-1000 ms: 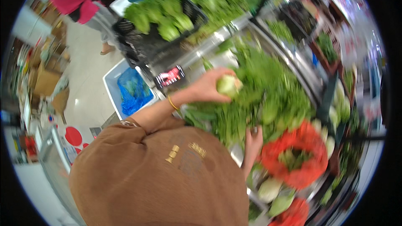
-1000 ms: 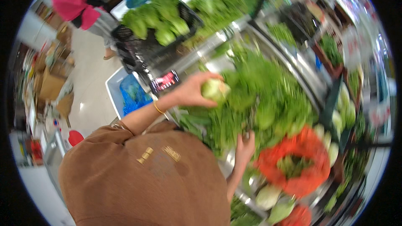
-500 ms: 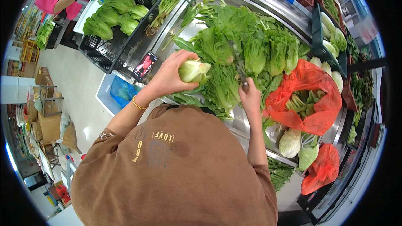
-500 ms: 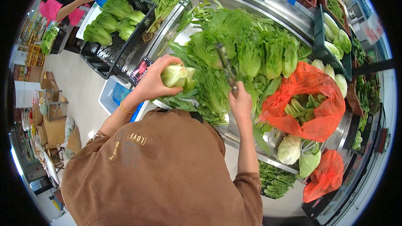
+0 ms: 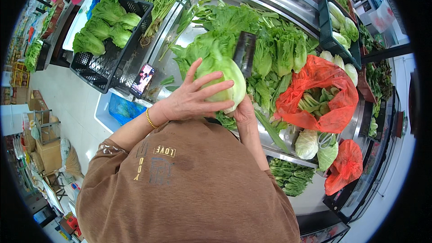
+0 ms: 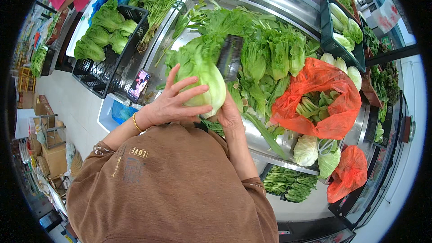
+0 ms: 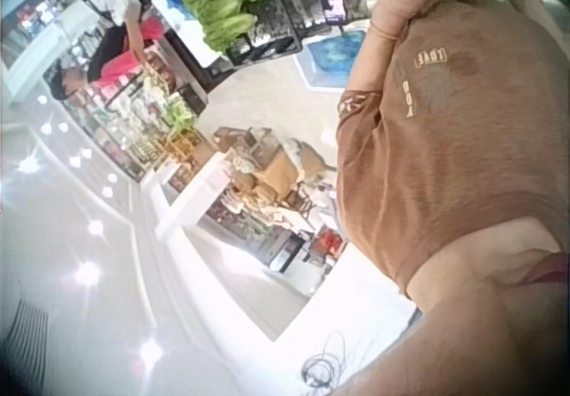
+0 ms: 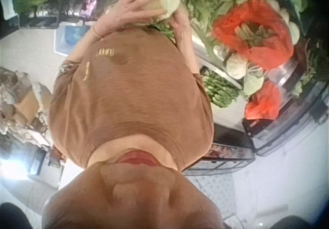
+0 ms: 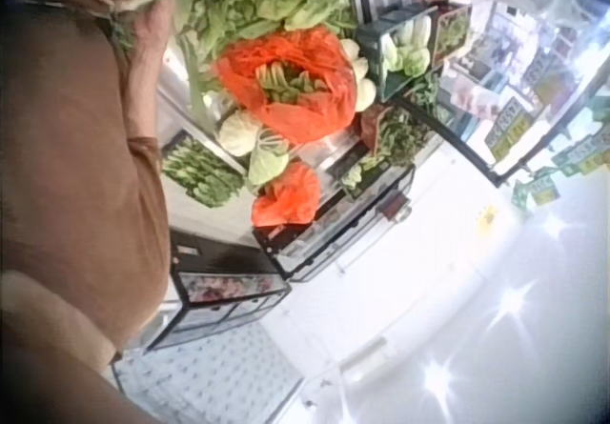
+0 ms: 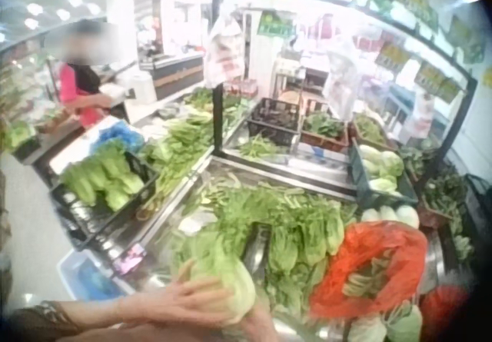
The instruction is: The person picks up lettuce from a pile, trims the stem end with a knife, peels away outer leaves, and places the trimmed lettuce into a black crate.
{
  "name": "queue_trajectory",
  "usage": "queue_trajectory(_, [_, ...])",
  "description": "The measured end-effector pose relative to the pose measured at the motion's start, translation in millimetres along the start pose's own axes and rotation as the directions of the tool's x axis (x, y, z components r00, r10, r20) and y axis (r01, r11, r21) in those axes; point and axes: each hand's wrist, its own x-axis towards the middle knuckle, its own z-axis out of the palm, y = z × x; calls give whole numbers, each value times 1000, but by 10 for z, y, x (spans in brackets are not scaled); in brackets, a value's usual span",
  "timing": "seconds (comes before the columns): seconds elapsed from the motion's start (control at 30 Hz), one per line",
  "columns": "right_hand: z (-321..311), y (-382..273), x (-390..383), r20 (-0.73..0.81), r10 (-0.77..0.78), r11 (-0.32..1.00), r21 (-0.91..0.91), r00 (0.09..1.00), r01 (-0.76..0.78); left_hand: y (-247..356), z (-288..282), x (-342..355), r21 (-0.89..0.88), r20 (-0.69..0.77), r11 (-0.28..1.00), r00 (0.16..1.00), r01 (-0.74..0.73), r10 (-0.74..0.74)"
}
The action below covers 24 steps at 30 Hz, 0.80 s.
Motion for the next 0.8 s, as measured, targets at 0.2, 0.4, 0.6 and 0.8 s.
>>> queue_trajectory(0.2, [45, -72, 120, 35, -288, 935, -204, 957, 289, -66, 67, -424, -809, 103, 289, 607, 512, -788])
queue_trajectory(0.4, [433, -332, 246, 171, -129, 700, -682, 977, 212, -359, 191, -434, -910, 410, -271, 579, 314, -705])
queue_trajectory(0.6, [760, 12, 358, 338, -198, 607, -695, 920, 385, -626, 256, -808, -876, 464, -439, 601, 202, -650])
queue_trajectory(0.8, [822, 96, 355, 256, -79, 697, -677, 963, 237, -664, 446, -1342, -558, 417, -723, 616, -407, -669])
